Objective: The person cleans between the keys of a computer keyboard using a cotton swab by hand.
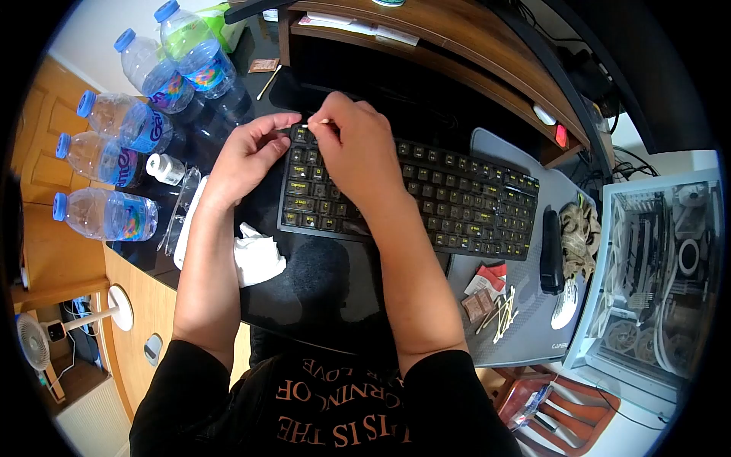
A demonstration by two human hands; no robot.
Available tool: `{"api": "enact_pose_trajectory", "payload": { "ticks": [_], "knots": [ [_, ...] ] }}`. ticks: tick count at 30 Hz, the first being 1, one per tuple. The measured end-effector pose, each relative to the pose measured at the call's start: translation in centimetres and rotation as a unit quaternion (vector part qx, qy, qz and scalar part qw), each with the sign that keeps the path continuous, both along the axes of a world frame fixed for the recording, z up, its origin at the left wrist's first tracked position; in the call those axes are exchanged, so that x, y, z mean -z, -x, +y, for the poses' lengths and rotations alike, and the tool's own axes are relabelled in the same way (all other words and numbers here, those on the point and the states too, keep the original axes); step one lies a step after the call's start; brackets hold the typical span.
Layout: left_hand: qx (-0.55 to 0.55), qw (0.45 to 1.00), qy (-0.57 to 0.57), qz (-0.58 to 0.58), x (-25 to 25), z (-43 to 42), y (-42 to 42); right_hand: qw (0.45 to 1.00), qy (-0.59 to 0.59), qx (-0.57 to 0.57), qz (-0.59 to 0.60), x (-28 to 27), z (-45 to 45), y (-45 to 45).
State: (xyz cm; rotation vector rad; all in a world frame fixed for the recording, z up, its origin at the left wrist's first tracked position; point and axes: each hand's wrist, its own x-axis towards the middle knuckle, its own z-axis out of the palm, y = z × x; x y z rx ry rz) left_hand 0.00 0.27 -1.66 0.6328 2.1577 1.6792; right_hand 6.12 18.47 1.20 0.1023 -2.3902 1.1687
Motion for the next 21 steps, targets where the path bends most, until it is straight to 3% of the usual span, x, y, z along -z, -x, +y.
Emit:
{"api": "enact_pose_trajectory", "payload": {
  "ticks": [7, 12, 15, 21],
  "knots": [
    [0.002, 1.0, -0.014, -0.01, 0.1, 0.0, 0.1, 0.999, -0.013, 0.004, -0.029, -0.4, 1.1, -0.1],
    [0.009, 1.0, -0.016, -0.002, 0.5, -0.1, 0.2, 0.998, -0.047, -0.02, 0.044, 0.1, 0.0, 0.2],
    [0.008, 1.0, -0.015, -0.008, 0.5, -0.2, 0.2, 0.999, -0.029, -0.016, -0.039, -0.9, 1.2, -0.2],
    [0.008, 1.0, 0.0, -0.006, 0.1, -0.1, 0.2, 1.0, -0.022, -0.012, 0.005, -0.5, 0.5, 0.1]
  ]
}}
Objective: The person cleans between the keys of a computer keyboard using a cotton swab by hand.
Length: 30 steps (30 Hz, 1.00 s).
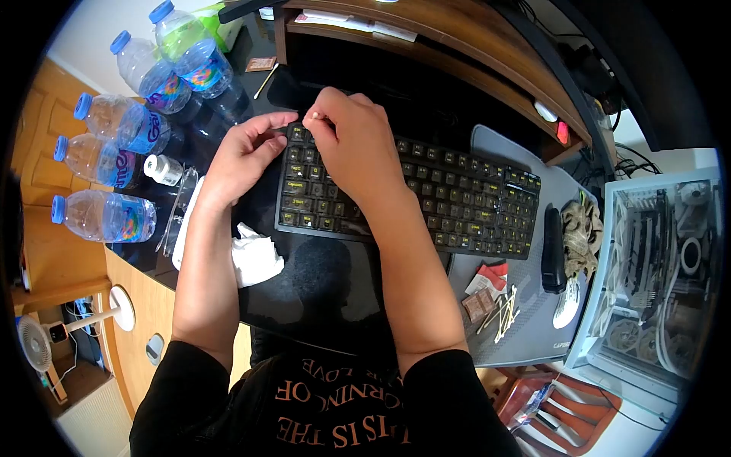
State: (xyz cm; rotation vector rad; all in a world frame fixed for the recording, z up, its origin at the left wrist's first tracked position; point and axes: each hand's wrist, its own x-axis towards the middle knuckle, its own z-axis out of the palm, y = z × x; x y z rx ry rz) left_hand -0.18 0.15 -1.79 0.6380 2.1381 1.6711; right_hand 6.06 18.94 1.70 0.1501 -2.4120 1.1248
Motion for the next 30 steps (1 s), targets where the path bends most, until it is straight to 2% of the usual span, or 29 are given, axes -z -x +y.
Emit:
{"api": "enact_pose_trajectory", "payload": {
  "ticks": [7, 10, 11, 15, 19, 25, 28, 30],
  "knots": [
    [-0.003, 1.0, -0.004, -0.004, 0.2, 0.0, 0.1, 0.999, 0.022, 0.009, -0.035, 0.0, 1.0, -0.2],
    [0.0, 1.0, -0.01, -0.004, 0.3, 0.0, 0.1, 0.999, 0.02, -0.034, 0.01, 0.6, -0.2, 0.2],
    [0.002, 1.0, -0.017, -0.005, 0.4, -0.1, 0.1, 1.0, -0.006, -0.016, 0.026, 0.5, -0.2, 0.1],
    [-0.008, 1.0, -0.002, -0.001, 0.0, 0.1, -0.1, 0.997, 0.027, 0.004, -0.071, -0.1, 0.9, -0.1],
    [-0.004, 1.0, -0.008, 0.006, 0.1, 0.1, -0.1, 1.0, 0.016, -0.015, 0.007, 0.4, -0.6, 0.1],
    [-0.004, 1.0, -0.005, -0.002, 0.2, 0.0, 0.0, 0.998, 0.032, 0.001, -0.062, 0.2, 0.8, 0.0],
    [-0.005, 1.0, -0.004, 0.003, 0.1, 0.1, 0.0, 1.0, 0.011, -0.024, 0.001, 0.3, -0.3, 0.1],
    [-0.003, 1.0, -0.007, 0.005, 0.2, 0.0, 0.0, 1.0, 0.001, -0.021, -0.007, 0.2, 0.3, 0.2]
  ]
}}
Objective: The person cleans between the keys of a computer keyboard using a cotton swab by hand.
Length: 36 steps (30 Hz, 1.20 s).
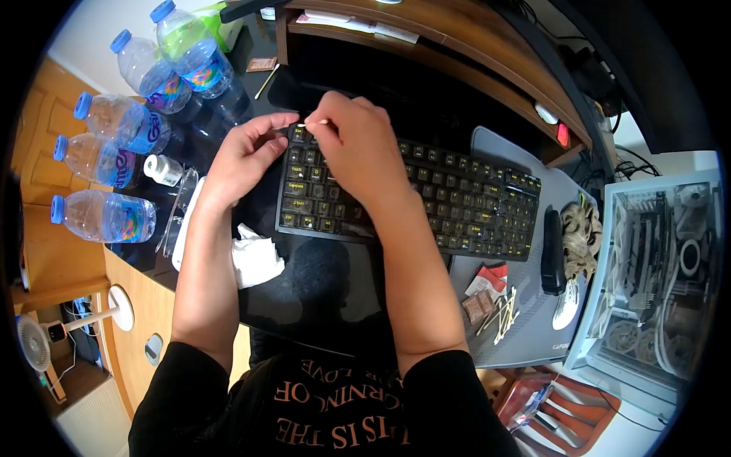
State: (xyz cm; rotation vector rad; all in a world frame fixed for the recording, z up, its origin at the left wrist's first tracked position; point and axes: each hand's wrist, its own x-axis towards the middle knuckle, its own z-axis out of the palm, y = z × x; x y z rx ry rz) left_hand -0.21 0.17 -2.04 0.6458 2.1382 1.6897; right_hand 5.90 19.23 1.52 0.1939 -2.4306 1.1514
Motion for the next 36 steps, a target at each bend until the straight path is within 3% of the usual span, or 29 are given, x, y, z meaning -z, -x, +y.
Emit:
{"api": "enact_pose_trajectory", "payload": {
  "ticks": [3, 6, 9, 12, 18, 21, 27, 36],
  "knots": [
    [0.003, 1.0, -0.005, -0.003, 0.2, 0.0, 0.1, 0.999, -0.008, 0.012, -0.049, -0.5, 1.2, -0.3],
    [0.003, 1.0, -0.001, -0.006, 0.0, 0.0, 0.0, 1.0, 0.025, -0.001, -0.009, 0.1, 0.2, -0.1],
    [0.003, 1.0, -0.003, 0.011, 0.3, 0.0, 0.0, 0.999, -0.027, 0.024, -0.004, 0.1, 0.6, -0.2],
    [0.001, 1.0, -0.009, 0.0, 0.0, 0.0, 0.0, 0.997, 0.026, 0.022, -0.073, -0.2, 1.4, -0.3],
    [0.003, 1.0, -0.008, 0.002, 0.0, 0.0, -0.1, 1.0, -0.012, 0.015, -0.007, 0.3, 0.6, -0.1],
    [0.002, 1.0, -0.014, -0.007, 0.2, -0.1, 0.0, 0.997, 0.035, 0.025, -0.071, -0.5, 0.6, -0.3],
    [0.0, 1.0, -0.007, 0.028, 0.6, -0.1, 0.2, 1.0, -0.002, 0.006, 0.025, 0.4, -0.2, 0.0],
    [0.01, 1.0, 0.026, 0.006, -0.5, -0.1, -0.1, 0.999, 0.027, -0.021, -0.022, -0.8, 0.5, -0.6]
  ]
}}
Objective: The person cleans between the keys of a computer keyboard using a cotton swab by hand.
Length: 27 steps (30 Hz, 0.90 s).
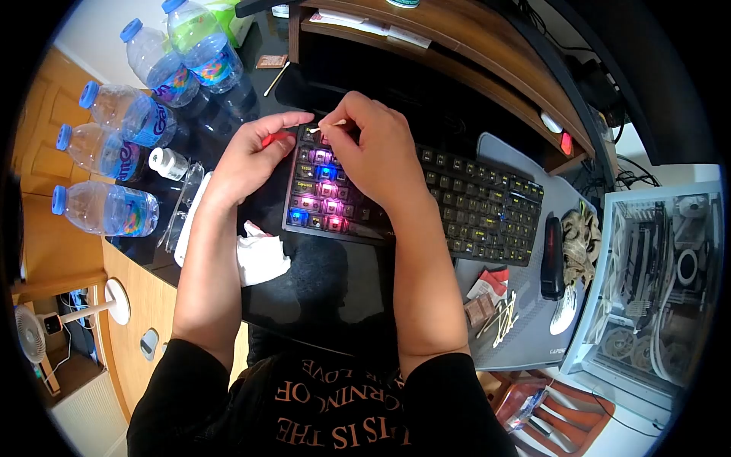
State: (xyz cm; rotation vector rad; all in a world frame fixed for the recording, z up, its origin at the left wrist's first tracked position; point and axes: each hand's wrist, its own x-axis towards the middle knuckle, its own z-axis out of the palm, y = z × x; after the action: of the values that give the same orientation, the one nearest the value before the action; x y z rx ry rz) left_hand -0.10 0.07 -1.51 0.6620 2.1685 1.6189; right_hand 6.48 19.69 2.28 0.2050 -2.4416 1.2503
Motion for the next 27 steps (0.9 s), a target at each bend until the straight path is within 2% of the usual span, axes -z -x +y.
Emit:
{"api": "enact_pose_trajectory", "payload": {
  "ticks": [7, 11, 17, 20, 25, 27],
  "knots": [
    [0.007, 1.0, -0.013, -0.009, -0.4, 0.1, -0.2, 0.999, 0.017, 0.01, -0.049, -0.2, 0.4, -0.1],
    [0.016, 0.999, -0.01, -0.031, -0.3, 0.0, 0.0, 0.999, 0.038, 0.021, -0.027, -0.5, 0.5, -0.2],
    [-0.008, 0.997, -0.068, -0.031, 0.7, 0.2, 0.1, 1.0, 0.014, 0.015, 0.005, 1.0, 0.0, 0.5],
    [-0.005, 0.998, -0.053, -0.045, 0.6, 0.0, 0.2, 0.999, -0.03, -0.006, 0.027, 1.6, -1.0, 0.7],
    [-0.002, 0.997, -0.067, -0.047, 0.9, 0.0, 0.3, 0.995, -0.094, 0.027, 0.013, 0.7, -0.5, 0.2],
    [-0.001, 0.997, -0.067, -0.047, 0.8, 0.1, 0.2, 0.993, -0.105, 0.028, 0.049, 0.8, -1.2, 0.3]
  ]
}}
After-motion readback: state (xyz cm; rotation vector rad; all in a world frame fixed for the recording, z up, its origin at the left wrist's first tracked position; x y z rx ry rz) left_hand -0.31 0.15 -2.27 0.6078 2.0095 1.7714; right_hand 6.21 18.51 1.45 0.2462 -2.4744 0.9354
